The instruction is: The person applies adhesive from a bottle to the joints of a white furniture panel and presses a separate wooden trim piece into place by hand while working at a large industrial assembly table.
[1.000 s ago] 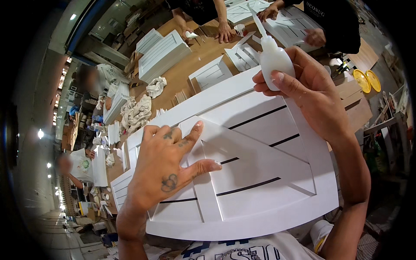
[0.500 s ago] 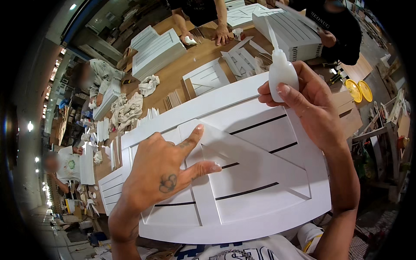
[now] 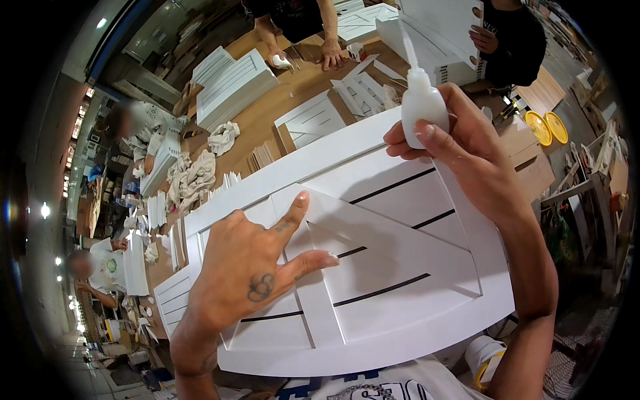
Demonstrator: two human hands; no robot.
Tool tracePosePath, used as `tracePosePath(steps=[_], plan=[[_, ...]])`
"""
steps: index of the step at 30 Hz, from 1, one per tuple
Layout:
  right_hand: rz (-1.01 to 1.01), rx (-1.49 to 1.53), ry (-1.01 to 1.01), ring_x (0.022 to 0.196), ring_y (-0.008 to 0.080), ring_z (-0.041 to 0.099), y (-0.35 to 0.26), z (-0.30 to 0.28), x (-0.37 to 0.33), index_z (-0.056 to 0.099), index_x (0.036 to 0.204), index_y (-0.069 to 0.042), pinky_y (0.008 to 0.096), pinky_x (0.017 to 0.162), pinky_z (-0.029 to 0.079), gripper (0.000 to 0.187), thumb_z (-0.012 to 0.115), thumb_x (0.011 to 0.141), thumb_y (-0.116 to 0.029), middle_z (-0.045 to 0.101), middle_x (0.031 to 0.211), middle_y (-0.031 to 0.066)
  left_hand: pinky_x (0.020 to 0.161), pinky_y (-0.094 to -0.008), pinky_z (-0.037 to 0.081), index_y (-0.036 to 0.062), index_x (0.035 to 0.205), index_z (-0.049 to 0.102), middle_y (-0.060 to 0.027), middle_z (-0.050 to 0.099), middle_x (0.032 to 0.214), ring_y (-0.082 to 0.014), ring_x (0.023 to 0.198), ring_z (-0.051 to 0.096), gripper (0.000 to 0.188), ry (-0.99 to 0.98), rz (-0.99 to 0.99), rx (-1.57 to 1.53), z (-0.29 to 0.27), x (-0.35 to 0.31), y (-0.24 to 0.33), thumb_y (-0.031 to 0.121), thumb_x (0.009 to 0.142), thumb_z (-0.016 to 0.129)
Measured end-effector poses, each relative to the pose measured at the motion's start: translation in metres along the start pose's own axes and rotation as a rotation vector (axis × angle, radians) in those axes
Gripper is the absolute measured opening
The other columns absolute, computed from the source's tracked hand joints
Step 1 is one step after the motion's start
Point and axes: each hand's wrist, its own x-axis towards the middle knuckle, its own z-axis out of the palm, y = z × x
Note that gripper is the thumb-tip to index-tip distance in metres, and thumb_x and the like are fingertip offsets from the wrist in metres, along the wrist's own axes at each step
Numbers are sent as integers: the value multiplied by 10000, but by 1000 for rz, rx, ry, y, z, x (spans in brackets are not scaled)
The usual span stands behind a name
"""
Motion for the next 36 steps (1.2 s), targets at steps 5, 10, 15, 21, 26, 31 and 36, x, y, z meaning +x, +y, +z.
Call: tracePosePath(steps=[5,10,15,21,26,31,36], plan=[[-16,-23,-28,971,204,695,1,2,2,441,1260,-14,350,891,559,379,547,1027,-295,673,1053,146,536,-370,449,15,1375,563,-81,447,426,-273,430,521,878,-95,-41,12,-7,-2,-2,713,842,581],[-21,-15,-37,988,182,686,0,3,1,449,1246,12,325,893,552,402,558,1031,-310,685,1035,140,514,-380,449,14,1390,546,-94,464,435,-275,432,533,892,-97,-42,10,-7,-4,0,721,847,571],[-36,-26,-39,991,176,684,0,4,1,459,1243,14,321,897,554,395,549,1035,-310,681,1028,141,520,-384,462,12,1397,537,-100,483,448,-276,447,553,924,-93,-45,2,-7,-5,1,752,844,540],[-58,-23,-54,990,175,684,4,3,1,469,1227,12,319,898,561,368,543,1038,-295,678,1031,139,522,-378,476,16,1404,531,-107,497,460,-281,460,573,950,-84,-48,44,-2,-5,2,774,832,529],[-52,-39,-61,989,178,686,4,1,1,471,1232,11,325,913,561,388,552,1031,-310,678,1036,137,527,-381,483,23,1383,557,-114,520,479,-283,478,593,942,-107,-81,33,-7,-3,5,780,823,533],[-100,-87,-54,992,180,691,6,0,0,478,1254,7,327,909,562,423,545,1029,-344,687,1038,134,562,-394,488,36,1347,597,-113,570,529,-292,520,612,894,-78,-96,-13,-4,-2,0,759,823,564],[-99,-102,-54,989,184,698,11,-4,0,492,1260,-2,348,924,559,474,559,1013,-400,694,1049,143,576,-401,486,43,1335,609,-109,583,543,-292,540,617,865,-26,-85,-23,2,-3,1,745,831,574]])
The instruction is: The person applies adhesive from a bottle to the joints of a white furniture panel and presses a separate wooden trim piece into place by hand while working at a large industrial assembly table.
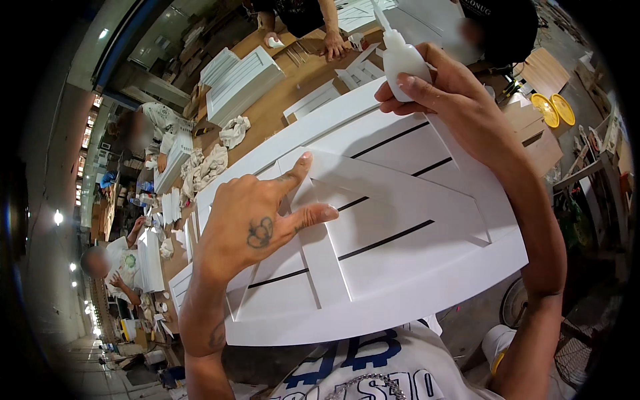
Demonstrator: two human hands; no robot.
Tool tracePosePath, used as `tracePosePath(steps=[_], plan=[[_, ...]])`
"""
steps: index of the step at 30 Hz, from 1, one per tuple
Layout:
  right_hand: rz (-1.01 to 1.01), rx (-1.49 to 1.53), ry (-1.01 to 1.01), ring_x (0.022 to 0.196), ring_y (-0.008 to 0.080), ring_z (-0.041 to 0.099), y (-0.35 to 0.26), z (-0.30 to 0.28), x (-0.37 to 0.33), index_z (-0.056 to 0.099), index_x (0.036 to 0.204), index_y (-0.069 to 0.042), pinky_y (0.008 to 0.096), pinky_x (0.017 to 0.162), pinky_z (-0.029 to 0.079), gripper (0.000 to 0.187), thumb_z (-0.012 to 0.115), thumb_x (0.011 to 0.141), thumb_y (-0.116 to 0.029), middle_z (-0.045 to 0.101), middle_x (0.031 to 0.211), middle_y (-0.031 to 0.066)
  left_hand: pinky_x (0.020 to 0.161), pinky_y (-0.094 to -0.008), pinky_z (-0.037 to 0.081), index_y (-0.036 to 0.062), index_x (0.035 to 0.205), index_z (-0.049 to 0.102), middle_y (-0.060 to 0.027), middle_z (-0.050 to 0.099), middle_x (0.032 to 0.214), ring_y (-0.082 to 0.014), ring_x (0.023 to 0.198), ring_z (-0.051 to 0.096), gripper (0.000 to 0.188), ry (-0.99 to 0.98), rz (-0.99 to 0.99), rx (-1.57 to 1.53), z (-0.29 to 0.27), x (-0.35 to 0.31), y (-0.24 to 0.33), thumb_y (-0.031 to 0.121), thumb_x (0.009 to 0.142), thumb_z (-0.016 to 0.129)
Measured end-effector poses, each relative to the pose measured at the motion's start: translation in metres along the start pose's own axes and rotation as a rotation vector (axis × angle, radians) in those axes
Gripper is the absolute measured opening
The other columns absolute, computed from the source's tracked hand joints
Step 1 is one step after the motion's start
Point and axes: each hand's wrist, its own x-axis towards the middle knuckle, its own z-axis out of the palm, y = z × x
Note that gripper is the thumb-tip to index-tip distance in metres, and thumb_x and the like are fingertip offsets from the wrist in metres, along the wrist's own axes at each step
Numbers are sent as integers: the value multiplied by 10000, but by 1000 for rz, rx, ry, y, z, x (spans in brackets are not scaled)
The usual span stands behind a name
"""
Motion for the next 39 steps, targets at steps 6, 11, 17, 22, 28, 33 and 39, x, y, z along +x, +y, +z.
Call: tracePosePath(steps=[6,11,17,22,28,33,39], plan=[[17,66,-42,1008,148,666,-4,0,1,535,1248,-29,300,913,508,461,630,979,-391,689,1059,109,565,-397,474,47,1340,606,-117,575,535,-282,543,611,872,-13,-18,9,-5,2,-1,753,830,567],[-11,-38,-34,969,108,625,-3,-4,-1,624,1165,-66,265,892,481,439,743,895,-392,677,1033,49,572,-397,472,63,1338,611,-117,572,530,-278,541,610,872,41,17,-2,1,1,-4,768,827,553],[76,-9,-48,962,84,615,-9,-3,0,664,1114,-71,262,874,492,409,803,848,-349,678,1010,29,576,-411,472,69,1317,625,-123,585,545,-291,558,622,862,-3,-12,-58,-2,0,-1,769,819,561],[76,-44,11,937,79,612,-15,-2,-5,673,1122,-76,250,861,478,384,795,859,-329,683,997,21,576,-414,470,69,1294,637,-126,606,568,-297,565,624,842,18,9,-84,-3,1,-1,758,814,578],[62,-5,-27,923,72,604,-10,-4,-2,675,1113,-71,242,851,467,365,799,857,-299,683,973,-1,598,-395,470,65,1280,644,-127,607,573,-298,577,623,829,17,-3,-60,-3,1,0,746,812,587],[66,8,-22,937,72,610,-14,-5,-4,673,1109,-66,249,862,477,351,798,861,-280,682,974,-5,863,-420,420,44,1222,682,-155,661,911,-275,922,605,793,99,67,91,-3,1,5,727,831,578],[86,-34,-1,954,89,626,-18,3,-4,664,1103,-52,259,880,487,340,786,870,-268,683,979,12,1049,-493,291,37,1170,714,-109,569,1248,-283,1237,424,769,251,169,113,10,3,-3,714,830,585]])
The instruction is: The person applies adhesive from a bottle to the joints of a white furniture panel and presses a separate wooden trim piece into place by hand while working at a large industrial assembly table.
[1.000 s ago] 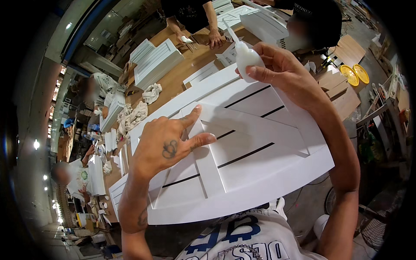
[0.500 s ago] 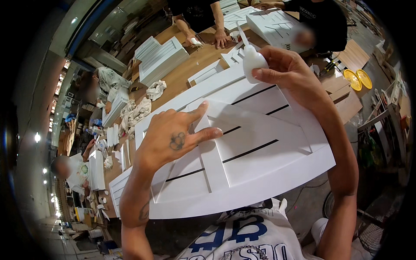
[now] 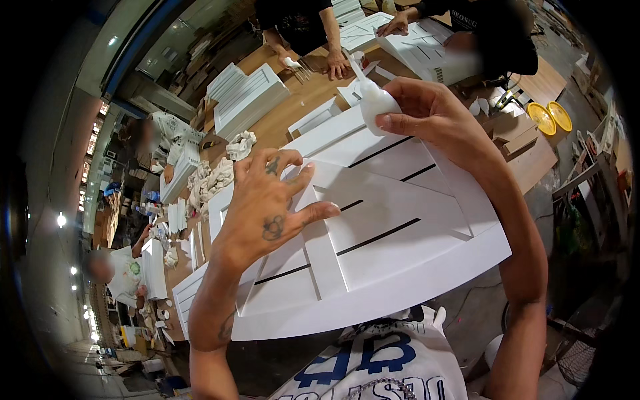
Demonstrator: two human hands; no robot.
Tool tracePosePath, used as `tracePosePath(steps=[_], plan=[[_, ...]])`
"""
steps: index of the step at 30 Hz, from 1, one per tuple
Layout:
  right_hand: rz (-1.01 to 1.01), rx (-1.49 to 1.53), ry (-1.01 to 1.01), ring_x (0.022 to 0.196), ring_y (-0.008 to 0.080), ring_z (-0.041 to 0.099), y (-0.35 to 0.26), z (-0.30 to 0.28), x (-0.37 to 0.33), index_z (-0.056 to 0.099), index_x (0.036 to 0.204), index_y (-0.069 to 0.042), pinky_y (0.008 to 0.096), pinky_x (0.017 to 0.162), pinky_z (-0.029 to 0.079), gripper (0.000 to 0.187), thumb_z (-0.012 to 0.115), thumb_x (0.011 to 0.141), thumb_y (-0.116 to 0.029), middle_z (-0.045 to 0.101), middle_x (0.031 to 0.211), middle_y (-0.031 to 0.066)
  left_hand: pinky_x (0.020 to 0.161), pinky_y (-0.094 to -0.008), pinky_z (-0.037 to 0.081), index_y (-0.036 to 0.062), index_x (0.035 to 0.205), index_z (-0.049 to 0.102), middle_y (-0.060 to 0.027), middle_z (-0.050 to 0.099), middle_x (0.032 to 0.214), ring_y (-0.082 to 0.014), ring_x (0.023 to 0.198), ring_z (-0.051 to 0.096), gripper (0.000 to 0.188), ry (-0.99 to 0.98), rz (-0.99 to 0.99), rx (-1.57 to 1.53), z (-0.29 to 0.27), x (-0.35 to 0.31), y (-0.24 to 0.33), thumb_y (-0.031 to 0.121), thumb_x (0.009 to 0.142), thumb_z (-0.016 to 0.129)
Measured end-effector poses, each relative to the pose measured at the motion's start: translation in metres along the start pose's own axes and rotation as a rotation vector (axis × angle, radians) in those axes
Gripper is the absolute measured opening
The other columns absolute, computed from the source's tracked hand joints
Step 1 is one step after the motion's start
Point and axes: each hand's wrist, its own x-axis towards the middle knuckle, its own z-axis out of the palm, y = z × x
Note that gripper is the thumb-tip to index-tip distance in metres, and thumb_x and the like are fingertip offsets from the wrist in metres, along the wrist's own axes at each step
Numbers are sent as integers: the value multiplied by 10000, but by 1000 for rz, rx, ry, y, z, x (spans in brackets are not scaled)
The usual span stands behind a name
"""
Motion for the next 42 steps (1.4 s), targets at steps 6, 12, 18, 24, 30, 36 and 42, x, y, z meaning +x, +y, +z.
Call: tracePosePath(steps=[6,12,18,24,30,36,42], plan=[[-42,-12,-32,928,102,635,7,-1,0,658,1095,-46,261,855,499,401,785,852,-338,689,963,44,1050,-491,297,40,1145,718,-78,594,1224,-267,1229,444,726,11,14,-32,-1,0,-1,676,801,650],[-82,-7,-32,883,89,645,12,0,-1,661,1088,-50,253,814,505,437,808,830,-371,702,940,45,1039,-498,295,27,1148,707,-86,599,1231,-281,1237,465,718,2,33,12,-3,1,4,646,784,689],[-89,-18,-44,885,93,651,11,-3,-1,667,1070,-59,254,822,501,415,809,834,-369,700,935,37,1054,-516,282,21,1152,701,-97,605,1220,-301,1226,492,715,7,45,-7,-2,4,4,623,766,716],[-98,-7,-72,918,100,649,10,-3,1,662,1061,-46,266,873,494,380,807,846,-322,697,941,44,1061,-514,274,20,1153,692,-91,605,1188,-289,1207,501,737,-5,44,15,-5,6,4,638,752,714],[4,12,-59,959,114,649,4,-1,-3,654,1099,-33,277,898,512,408,808,843,-311,693,980,58,1077,-515,257,23,1138,690,-83,599,1184,-268,1204,504,748,6,44,-5,-1,2,2,671,763,683],[-11,-28,33,959,116,658,6,-1,-4,653,1151,-43,302,890,544,439,813,836,-304,694,1018,45,1100,-522,237,17,1154,677,-92,595,1189,-256,1208,506,777,9,44,-41,0,2,-1,695,776,648],[-42,78,-15,1031,130,664,12,-4,0,618,1197,-31,300,921,540,470,824,827,-235,703,1048,59,1112,-539,226,12,1181,656,-95,588,1204,-255,1214,506,819,21,59,5,3,-1,-3,729,788,603]])
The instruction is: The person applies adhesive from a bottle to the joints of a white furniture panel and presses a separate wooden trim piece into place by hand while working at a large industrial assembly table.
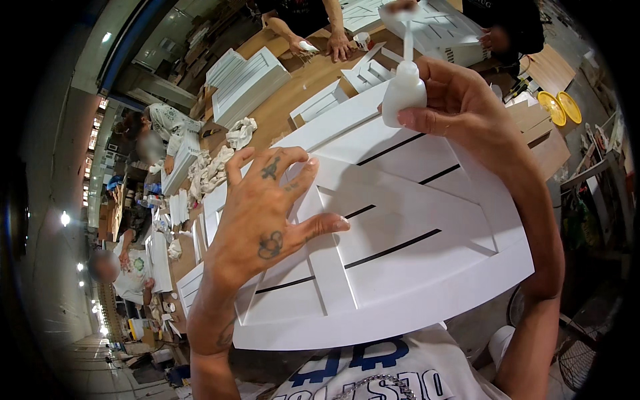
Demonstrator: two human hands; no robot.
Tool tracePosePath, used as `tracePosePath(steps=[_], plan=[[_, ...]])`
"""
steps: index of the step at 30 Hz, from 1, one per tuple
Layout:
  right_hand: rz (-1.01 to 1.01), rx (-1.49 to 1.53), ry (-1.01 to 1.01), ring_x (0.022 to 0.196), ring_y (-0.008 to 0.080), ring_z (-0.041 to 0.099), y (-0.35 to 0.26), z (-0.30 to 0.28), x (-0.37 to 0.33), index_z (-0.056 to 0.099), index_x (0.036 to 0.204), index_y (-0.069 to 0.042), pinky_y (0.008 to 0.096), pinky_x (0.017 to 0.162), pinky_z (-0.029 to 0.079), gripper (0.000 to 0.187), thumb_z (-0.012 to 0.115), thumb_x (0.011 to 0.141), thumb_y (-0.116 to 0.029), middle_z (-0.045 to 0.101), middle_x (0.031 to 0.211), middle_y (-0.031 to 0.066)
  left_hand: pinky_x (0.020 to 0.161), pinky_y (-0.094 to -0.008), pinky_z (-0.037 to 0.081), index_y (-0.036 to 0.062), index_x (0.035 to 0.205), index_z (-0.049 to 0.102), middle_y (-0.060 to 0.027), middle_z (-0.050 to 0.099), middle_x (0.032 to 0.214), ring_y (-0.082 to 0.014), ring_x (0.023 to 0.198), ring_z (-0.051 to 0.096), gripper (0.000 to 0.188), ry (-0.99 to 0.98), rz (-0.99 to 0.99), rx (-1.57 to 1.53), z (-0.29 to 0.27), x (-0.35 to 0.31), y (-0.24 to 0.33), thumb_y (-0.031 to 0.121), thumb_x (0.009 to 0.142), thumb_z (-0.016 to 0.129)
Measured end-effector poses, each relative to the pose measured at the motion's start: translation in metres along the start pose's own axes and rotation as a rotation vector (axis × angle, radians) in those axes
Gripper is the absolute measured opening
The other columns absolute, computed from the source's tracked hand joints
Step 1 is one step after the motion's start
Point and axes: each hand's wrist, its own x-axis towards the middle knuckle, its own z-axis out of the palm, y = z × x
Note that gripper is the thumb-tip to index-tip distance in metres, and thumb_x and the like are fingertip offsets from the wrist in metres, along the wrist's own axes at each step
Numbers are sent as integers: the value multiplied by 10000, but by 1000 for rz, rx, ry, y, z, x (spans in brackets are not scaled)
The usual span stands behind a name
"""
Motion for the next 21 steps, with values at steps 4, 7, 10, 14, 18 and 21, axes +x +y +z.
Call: tracePosePath(steps=[4,7,10,14,18,21], plan=[[5,-30,-16,1034,140,664,5,-4,1,594,1239,-21,289,937,532,502,821,828,-199,692,1088,75,1118,-545,217,9,1180,654,-95,581,1217,-252,1221,503,822,-8,4,-9,1,2,0,729,788,602],[8,-72,-8,1040,151,663,5,-6,0,587,1262,-14,286,946,528,515,812,836,-195,684,1117,92,1122,-542,214,5,1188,651,-96,576,1225,-252,1229,499,810,-38,-15,-15,-4,2,2,707,784,625],[16,-95,18,1041,158,661,-2,0,-3,583,1276,-7,288,947,527,536,812,839,-217,680,1120,104,1124,-553,203,-17,1192,628,-105,575,1227,-267,1222,495,791,-7,3,-32,-4,1,1,676,811,626],[38,-97,31,1026,161,663,-6,5,-3,585,1272,-3,289,945,527,552,808,844,-270,678,1104,110,1122,-560,204,-16,1198,616,-108,575,1225,-279,1217,492,781,13,18,-35,-2,-1,0,666,818,627],[33,-118,28,1020,156,664,-3,0,-5,589,1259,-9,295,940,530,534,798,854,-287,680,1087,104,1120,-552,229,-5,1191,655,-96,571,1241,-268,1245,487,789,-13,16,-36,-4,1,-1,672,786,657],[21,-116,23,1011,146,662,-3,1,-3,596,1244,-15,288,926,530,523,798,854,-299,682,1067,95,1120,-570,231,-7,1188,656,-101,572,1242,-270,1240,492,795,-13,21,-22,-4,2,-1,680,788,653]])
